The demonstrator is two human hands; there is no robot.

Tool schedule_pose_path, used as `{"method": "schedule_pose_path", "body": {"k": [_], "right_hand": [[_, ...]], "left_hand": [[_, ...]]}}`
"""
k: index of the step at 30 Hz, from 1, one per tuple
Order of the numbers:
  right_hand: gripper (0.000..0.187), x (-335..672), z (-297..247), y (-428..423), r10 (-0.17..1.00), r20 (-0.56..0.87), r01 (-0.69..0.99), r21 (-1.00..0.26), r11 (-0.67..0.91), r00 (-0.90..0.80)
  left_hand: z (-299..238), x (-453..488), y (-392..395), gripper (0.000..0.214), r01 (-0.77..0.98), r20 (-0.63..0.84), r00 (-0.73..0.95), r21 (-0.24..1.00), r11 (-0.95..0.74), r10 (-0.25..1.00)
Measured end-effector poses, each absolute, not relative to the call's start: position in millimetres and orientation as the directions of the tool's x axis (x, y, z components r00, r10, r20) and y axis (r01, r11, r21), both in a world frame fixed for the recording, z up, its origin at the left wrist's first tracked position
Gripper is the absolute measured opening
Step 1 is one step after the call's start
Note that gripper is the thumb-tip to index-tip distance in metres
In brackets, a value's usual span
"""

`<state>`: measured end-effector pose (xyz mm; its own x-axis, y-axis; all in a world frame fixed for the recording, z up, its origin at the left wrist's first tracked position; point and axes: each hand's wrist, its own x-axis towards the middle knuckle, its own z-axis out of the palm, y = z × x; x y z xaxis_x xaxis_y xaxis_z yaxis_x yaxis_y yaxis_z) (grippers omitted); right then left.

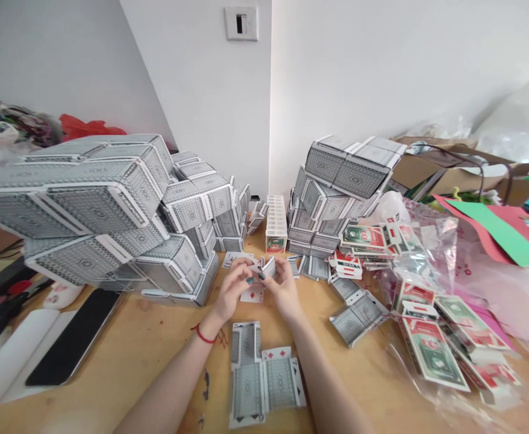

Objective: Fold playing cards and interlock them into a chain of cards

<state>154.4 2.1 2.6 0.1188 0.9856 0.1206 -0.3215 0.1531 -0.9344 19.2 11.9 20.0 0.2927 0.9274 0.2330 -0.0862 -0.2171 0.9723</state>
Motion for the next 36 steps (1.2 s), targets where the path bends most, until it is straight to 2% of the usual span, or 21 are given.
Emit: {"method": "schedule_pose_path", "body": {"k": [2, 4, 9, 13, 17, 24, 29, 36], "right_hand": [[0.045, 156.1, 4.1, 1.5, 0.977, 0.183, -0.273, -0.94, 0.206, 0.108], [0.048, 157.0, 6.3, 0.5, 0.973, 0.22, -0.236, -0.944, 0.229, 0.066], [0.053, 158.6, 8.5, 0.1, 0.976, 0.215, -0.198, -0.957, 0.214, 0.015], [0.062, 160.0, 5.6, 2.7, 0.985, 0.151, -0.206, -0.964, 0.166, 0.085], [0.042, 162.5, 3.8, 3.4, 0.993, 0.097, -0.261, -0.959, 0.113, 0.074], [0.046, 166.2, 5.0, 0.8, 0.993, 0.114, -0.356, -0.928, 0.111, 0.012], [0.049, 168.5, 3.8, 1.1, 0.988, 0.148, -0.335, -0.934, 0.123, -0.049], [0.051, 169.6, 6.9, -1.1, 0.985, 0.168, -0.296, -0.943, 0.151, -0.033]], "left_hand": [[15.2, 20.6, 15.1, 0.019, -0.153, 0.066, 0.331, 0.988, -0.015, 0.941], [12.7, 22.5, 16.6, 0.025, -0.188, -0.04, 0.402, 0.974, 0.125, 0.915], [16.6, 21.5, 17.6, 0.026, -0.254, -0.14, 0.546, 0.912, 0.322, 0.826], [18.6, 15.9, 22.7, 0.025, -0.25, -0.104, 0.459, 0.938, 0.24, 0.883], [14.9, 14.4, 26.8, 0.028, -0.23, -0.036, 0.359, 0.965, 0.126, 0.933], [13.0, 18.7, 22.2, 0.054, -0.236, 0.047, 0.421, 0.97, 0.06, 0.906], [11.8, 18.1, 20.6, 0.053, -0.194, 0.064, 0.445, 0.981, 0.027, 0.893], [12.7, 17.4, 21.2, 0.054, -0.205, 0.043, 0.454, 0.977, 0.058, 0.89]]}}
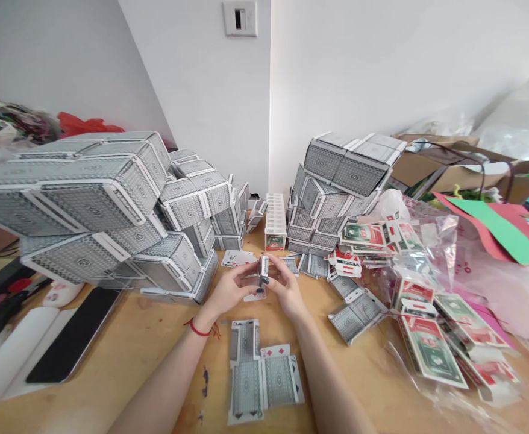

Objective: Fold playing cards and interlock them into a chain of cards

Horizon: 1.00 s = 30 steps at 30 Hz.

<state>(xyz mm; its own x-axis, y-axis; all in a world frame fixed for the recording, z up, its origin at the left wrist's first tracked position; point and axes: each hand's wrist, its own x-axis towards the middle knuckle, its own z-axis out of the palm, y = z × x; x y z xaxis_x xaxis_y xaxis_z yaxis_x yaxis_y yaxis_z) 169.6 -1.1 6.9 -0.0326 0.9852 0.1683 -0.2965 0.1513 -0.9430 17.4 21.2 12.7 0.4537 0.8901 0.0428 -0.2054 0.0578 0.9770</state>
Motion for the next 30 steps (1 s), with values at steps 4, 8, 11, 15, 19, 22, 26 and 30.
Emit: {"method": "schedule_pose_path", "body": {"k": [4, 8, 11, 15, 19, 22, 26, 30], "right_hand": [[0.052, 169.2, 8.8, -2.3, 0.987, 0.15, -0.283, -0.95, 0.128, -0.057], [0.057, 170.1, 6.3, -1.3, 0.992, 0.118, -0.232, -0.967, 0.104, -0.05], [0.057, 169.9, 5.4, -1.3, 0.994, 0.113, -0.194, -0.975, 0.109, -0.008], [0.055, 165.5, 9.3, -2.7, 0.996, 0.065, -0.276, -0.96, 0.048, -0.053], [0.046, 160.9, 12.5, -2.5, 0.995, -0.029, -0.347, -0.936, -0.063, -0.1], [0.039, 160.0, 12.0, -1.4, 0.994, -0.081, -0.346, -0.933, -0.103, -0.078], [0.029, 160.9, 9.0, -0.4, 0.994, -0.082, -0.305, -0.947, -0.1, -0.07], [0.032, 160.8, 5.0, 0.4, 0.996, -0.07, -0.205, -0.976, -0.079, -0.052]], "left_hand": [[12.8, 17.3, 21.6, 0.053, -0.201, 0.022, 0.449, 0.977, 0.077, 0.893], [13.6, 17.9, 20.8, 0.055, -0.168, 0.046, 0.444, 0.985, 0.033, 0.895], [14.1, 18.4, 19.3, 0.055, -0.143, 0.1, 0.42, 0.989, -0.043, 0.902], [14.2, 17.5, 18.3, 0.054, -0.051, 0.162, 0.392, 0.987, -0.154, 0.906], [13.0, 15.9, 18.3, 0.053, 0.053, 0.22, 0.39, 0.964, -0.26, 0.894], [11.1, 15.4, 18.5, 0.053, 0.099, 0.25, 0.388, 0.946, -0.31, 0.887], [8.0, 14.5, 19.7, 0.054, 0.116, 0.28, 0.38, 0.931, -0.346, 0.882], [6.6, 12.6, 21.0, 0.053, 0.174, 0.304, 0.366, 0.906, -0.386, 0.879]]}}
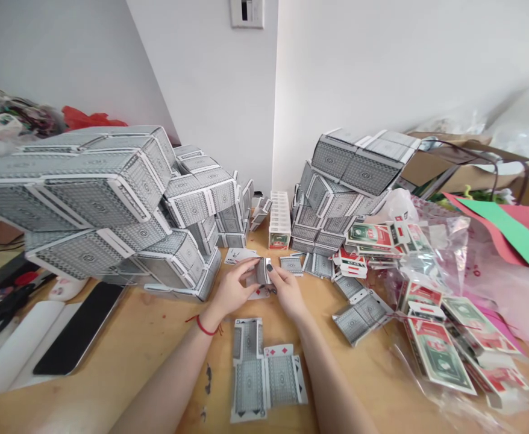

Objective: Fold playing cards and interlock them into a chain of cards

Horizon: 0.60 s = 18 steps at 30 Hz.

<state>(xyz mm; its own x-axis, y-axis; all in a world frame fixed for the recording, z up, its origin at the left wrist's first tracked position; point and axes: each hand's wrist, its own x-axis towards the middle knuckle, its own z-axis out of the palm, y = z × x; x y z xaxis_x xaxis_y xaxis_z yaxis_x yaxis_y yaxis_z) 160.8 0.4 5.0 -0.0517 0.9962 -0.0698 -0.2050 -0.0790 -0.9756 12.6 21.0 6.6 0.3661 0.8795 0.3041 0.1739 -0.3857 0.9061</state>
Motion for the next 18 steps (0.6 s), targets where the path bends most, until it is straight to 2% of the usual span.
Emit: {"method": "schedule_pose_path", "body": {"k": [6, 11, 14, 18], "right_hand": [[0.034, 160.1, 5.4, 0.6, 0.999, 0.031, 0.074, -0.997, 0.03, 0.01], [0.035, 158.7, 7.0, -0.7, 0.989, 0.132, 0.258, -0.96, 0.11, 0.068], [0.037, 157.8, 4.0, -1.3, 0.984, 0.129, 0.266, -0.959, 0.093, 0.123], [0.035, 157.4, 1.0, -2.2, 0.987, 0.109, 0.181, -0.98, 0.086, 0.121]], "left_hand": [[7.4, 10.6, 20.9, 0.055, 0.312, 0.365, 0.359, 0.821, -0.479, 0.859], [7.6, 11.3, 19.9, 0.055, 0.336, 0.379, 0.369, 0.797, -0.502, 0.849], [8.7, 12.2, 20.0, 0.054, 0.338, 0.389, 0.354, 0.794, -0.505, 0.85], [11.2, 12.4, 20.8, 0.053, 0.366, 0.405, 0.321, 0.781, -0.507, 0.856]]}}
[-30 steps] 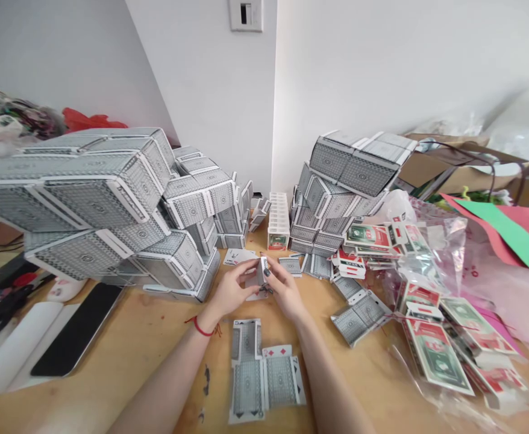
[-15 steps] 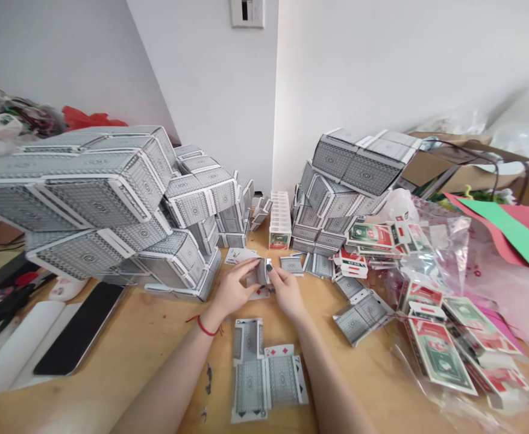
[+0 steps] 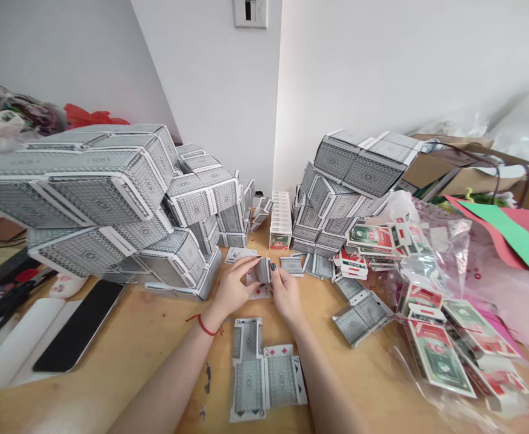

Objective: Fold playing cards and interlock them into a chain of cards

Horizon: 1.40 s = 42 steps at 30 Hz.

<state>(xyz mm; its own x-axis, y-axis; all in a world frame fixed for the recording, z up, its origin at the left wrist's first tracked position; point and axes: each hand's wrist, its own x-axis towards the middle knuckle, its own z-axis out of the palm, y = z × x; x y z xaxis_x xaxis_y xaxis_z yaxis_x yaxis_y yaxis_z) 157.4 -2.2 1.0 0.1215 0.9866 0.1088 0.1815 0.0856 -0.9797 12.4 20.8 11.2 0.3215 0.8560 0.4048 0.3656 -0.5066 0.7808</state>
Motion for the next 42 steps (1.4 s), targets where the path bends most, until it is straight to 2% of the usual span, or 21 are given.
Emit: {"method": "schedule_pose_path", "body": {"k": [4, 8, 16, 21, 24, 28, 33, 37, 42], "right_hand": [[0.021, 156.3, 2.4, -2.6, 0.975, 0.217, 0.191, -0.96, 0.203, 0.052], [0.019, 155.6, 1.0, -2.6, 0.968, 0.248, 0.23, -0.944, 0.237, 0.022], [0.018, 164.6, 0.6, -3.8, 0.995, 0.081, 0.127, -0.988, 0.088, -0.06], [0.018, 163.9, 3.2, -2.9, 0.998, 0.039, 0.047, -0.998, 0.041, -0.049], [0.017, 160.3, 4.7, -3.9, 0.992, 0.053, 0.062, -0.996, 0.061, -0.119], [0.015, 157.0, 6.7, -6.1, 0.972, 0.056, 0.094, -0.992, 0.079, -0.23], [0.017, 153.4, 7.2, -7.3, 0.96, 0.038, 0.077, -0.995, 0.062, -0.279], [0.017, 150.8, 6.5, -7.8, 0.962, 0.038, 0.064, -0.996, 0.057, -0.269], [0.016, 149.3, 2.9, -7.8, 0.985, 0.003, 0.058, -0.998, 0.013, -0.17]], "left_hand": [[11.7, 11.0, 21.5, 0.05, 0.37, 0.418, 0.311, 0.774, -0.514, 0.853], [11.0, 9.6, 21.5, 0.049, 0.379, 0.42, 0.318, 0.766, -0.52, 0.85], [14.4, 9.3, 18.6, 0.05, 0.363, 0.409, 0.363, 0.765, -0.532, 0.837], [19.3, 12.6, 16.8, 0.048, 0.298, 0.375, 0.383, 0.815, -0.497, 0.844], [18.7, 15.3, 16.2, 0.034, 0.294, 0.328, 0.308, 0.86, -0.417, 0.893], [13.8, 18.1, 18.2, 0.015, 0.409, 0.227, 0.18, 0.868, -0.282, 0.957], [13.2, 19.8, 20.7, 0.027, 0.428, 0.202, 0.082, 0.877, -0.217, 0.976], [14.0, 19.5, 18.9, 0.036, 0.477, 0.227, -0.062, 0.862, -0.171, 0.972], [13.0, 18.5, 17.2, 0.035, 0.532, 0.284, -0.028, 0.816, -0.226, 0.958]]}}
